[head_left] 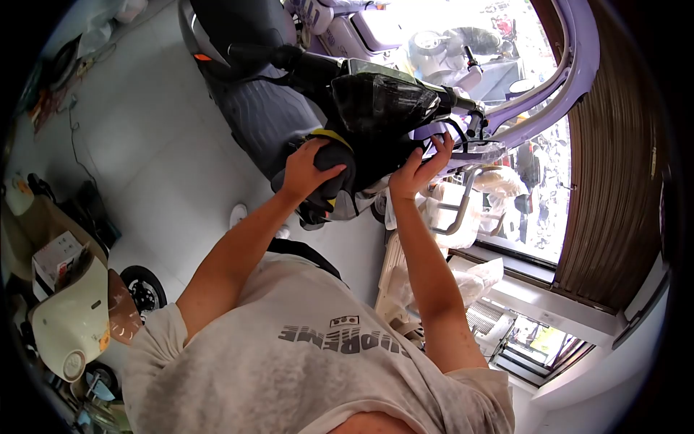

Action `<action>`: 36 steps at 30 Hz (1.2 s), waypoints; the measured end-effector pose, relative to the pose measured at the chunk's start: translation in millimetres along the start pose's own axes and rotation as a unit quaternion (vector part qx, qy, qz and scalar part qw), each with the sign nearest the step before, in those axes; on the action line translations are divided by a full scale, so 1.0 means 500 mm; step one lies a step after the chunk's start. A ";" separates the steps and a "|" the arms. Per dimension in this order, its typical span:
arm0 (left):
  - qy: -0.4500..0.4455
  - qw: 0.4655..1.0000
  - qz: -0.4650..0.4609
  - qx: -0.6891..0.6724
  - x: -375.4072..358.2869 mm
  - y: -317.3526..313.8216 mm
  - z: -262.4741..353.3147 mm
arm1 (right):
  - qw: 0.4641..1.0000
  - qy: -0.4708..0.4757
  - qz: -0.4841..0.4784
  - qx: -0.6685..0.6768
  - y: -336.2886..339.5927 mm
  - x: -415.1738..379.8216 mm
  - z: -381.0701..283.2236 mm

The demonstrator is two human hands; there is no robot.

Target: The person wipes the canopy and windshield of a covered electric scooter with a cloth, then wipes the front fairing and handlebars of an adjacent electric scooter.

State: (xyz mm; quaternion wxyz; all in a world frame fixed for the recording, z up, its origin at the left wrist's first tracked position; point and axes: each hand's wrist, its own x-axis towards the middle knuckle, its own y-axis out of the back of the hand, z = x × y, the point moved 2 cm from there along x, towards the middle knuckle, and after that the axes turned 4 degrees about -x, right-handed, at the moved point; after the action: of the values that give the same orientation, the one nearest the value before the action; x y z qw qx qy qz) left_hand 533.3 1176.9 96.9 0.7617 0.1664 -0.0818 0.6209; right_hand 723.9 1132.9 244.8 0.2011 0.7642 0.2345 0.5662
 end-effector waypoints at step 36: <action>0.182 0.888 0.418 0.061 -0.133 -0.148 -0.032 | 0.486 -0.661 -0.180 0.543 -0.133 -0.207 0.309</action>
State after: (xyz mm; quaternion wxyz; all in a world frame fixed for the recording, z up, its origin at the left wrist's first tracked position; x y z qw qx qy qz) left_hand 589.8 1108.8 48.8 0.4214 0.0467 0.0341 0.9050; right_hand 837.8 1119.6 84.2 -0.0606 0.8124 0.4263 -0.3932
